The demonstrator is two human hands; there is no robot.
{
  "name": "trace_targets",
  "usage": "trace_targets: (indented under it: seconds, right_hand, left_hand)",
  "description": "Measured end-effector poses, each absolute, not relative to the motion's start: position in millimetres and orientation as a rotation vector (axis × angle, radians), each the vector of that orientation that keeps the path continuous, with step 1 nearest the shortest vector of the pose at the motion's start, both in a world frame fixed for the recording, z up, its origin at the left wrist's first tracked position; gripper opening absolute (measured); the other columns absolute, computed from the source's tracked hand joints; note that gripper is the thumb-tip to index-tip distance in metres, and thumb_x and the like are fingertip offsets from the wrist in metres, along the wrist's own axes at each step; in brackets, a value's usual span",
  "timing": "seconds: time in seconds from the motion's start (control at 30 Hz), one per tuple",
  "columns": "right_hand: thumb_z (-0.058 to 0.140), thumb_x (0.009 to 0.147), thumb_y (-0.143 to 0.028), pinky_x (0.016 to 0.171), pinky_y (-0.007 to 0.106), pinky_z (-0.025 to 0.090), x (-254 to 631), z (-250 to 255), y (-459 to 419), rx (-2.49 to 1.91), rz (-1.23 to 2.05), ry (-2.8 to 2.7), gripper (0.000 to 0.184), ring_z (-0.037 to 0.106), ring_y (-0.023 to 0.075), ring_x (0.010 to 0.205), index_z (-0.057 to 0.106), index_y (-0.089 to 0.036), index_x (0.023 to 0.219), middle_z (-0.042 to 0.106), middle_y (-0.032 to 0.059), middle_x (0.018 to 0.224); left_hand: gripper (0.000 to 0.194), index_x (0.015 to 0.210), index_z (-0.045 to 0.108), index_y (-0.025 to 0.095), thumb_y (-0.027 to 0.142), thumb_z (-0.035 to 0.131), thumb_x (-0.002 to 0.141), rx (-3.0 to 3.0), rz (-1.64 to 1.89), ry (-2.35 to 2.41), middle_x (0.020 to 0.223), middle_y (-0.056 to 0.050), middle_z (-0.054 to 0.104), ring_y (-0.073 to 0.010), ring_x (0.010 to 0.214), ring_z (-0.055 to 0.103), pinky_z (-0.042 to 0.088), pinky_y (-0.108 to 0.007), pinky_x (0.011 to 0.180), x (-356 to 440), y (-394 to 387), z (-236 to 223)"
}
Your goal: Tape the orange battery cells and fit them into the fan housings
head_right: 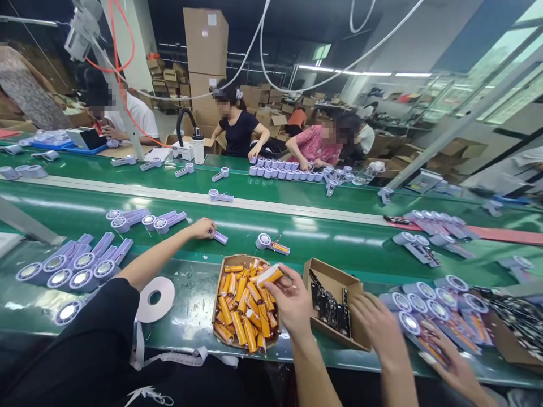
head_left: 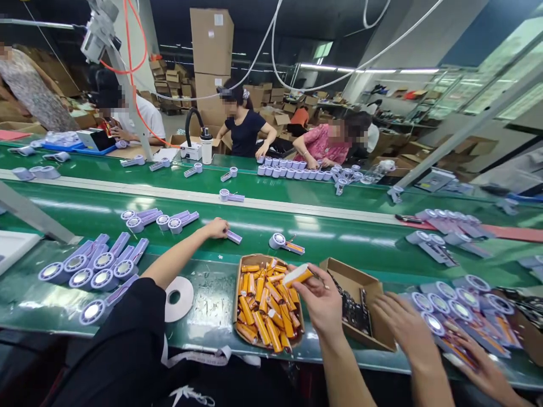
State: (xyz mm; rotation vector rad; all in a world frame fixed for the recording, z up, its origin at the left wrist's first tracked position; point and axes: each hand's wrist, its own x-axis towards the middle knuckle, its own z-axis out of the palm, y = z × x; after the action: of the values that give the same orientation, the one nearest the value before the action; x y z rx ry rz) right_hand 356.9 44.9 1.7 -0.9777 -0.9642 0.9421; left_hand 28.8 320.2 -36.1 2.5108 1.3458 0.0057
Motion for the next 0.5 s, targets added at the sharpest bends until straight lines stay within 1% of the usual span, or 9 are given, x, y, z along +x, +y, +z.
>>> trace_targets:
  seconds: [0.03,0.1,0.17,0.2,0.23,0.3,0.37,0.5]
  right_hand:
    - [0.100,0.077,-0.036,0.094,0.048,0.072,354.2,7.0,58.6,-0.965,0.959,-1.034,0.056,0.086,0.0331,0.105,0.070,-0.026,0.123,0.088,0.0112,0.109]
    - [0.095,0.081,-0.038,0.098,0.049,0.071,342.9,16.1,96.7,-0.956,1.020,-1.208,0.054,0.085,0.0323,0.111,0.069,-0.026,0.128,0.087,0.0118,0.119]
    - [0.087,0.087,-0.036,0.101,0.047,0.069,324.0,19.5,145.0,-1.018,1.084,-1.473,0.056,0.084,0.0294,0.112,0.065,-0.026,0.138,0.086,0.0111,0.123]
    - [0.081,0.090,-0.032,0.101,0.045,0.069,312.4,18.4,170.1,-1.090,1.080,-1.642,0.058,0.085,0.0273,0.109,0.061,-0.025,0.144,0.086,0.0104,0.120]
    - [0.076,0.093,-0.028,0.100,0.042,0.068,300.1,15.4,194.1,-1.177,1.041,-1.815,0.056,0.085,0.0250,0.106,0.060,-0.024,0.145,0.086,0.0088,0.116]
    - [0.071,0.094,-0.020,0.100,0.039,0.066,276.9,5.7,233.7,-1.261,0.993,-1.993,0.050,0.084,0.0235,0.103,0.061,-0.021,0.143,0.086,0.0082,0.111]
    - [0.071,0.095,-0.015,0.102,0.038,0.063,260.1,-5.8,258.3,-1.309,0.954,-2.102,0.047,0.083,0.0235,0.105,0.063,-0.020,0.141,0.086,0.0090,0.112]
    - [0.072,0.099,-0.015,0.104,0.039,0.059,253.1,-21.0,269.7,-1.460,0.809,-2.320,0.049,0.081,0.0263,0.108,0.063,-0.021,0.146,0.085,0.0112,0.115]
  left_hand:
    - [0.007,0.085,0.082,0.022,0.027,0.080,0.080,2.495,0.032,1.298,0.123,-0.006,0.081,-0.0258,0.121,0.069,0.047,-0.036,0.118,27.9,323.0,-38.1]
    - [0.013,0.091,0.082,0.021,0.031,0.073,0.089,2.443,0.085,1.280,0.122,-0.005,0.082,-0.0226,0.117,0.071,0.049,-0.030,0.112,27.3,326.0,-42.5]
    - [0.025,0.104,0.080,0.019,0.033,0.059,0.101,2.385,0.159,1.347,0.119,-0.007,0.081,-0.0219,0.110,0.072,0.053,-0.029,0.102,30.0,325.8,-47.9]
    - [0.030,0.110,0.078,0.018,0.032,0.053,0.105,2.357,0.196,1.400,0.118,-0.008,0.081,-0.0220,0.108,0.072,0.054,-0.030,0.099,32.6,324.8,-50.7]
    - [0.032,0.115,0.076,0.017,0.032,0.049,0.107,2.330,0.226,1.454,0.117,-0.009,0.081,-0.0224,0.108,0.071,0.054,-0.031,0.098,35.7,323.3,-53.2]
    - [0.030,0.121,0.072,0.018,0.031,0.048,0.110,2.287,0.259,1.538,0.116,-0.010,0.080,-0.0229,0.110,0.069,0.054,-0.033,0.098,42.2,320.6,-56.9]
    - [0.027,0.122,0.071,0.017,0.032,0.051,0.111,2.262,0.261,1.569,0.116,-0.009,0.078,-0.0227,0.111,0.069,0.054,-0.037,0.101,47.6,319.3,-58.0]
    - [0.028,0.122,0.071,0.016,0.039,0.057,0.112,2.251,0.240,1.555,0.120,-0.009,0.076,-0.0228,0.113,0.071,0.055,-0.043,0.106,54.5,320.7,-53.4]
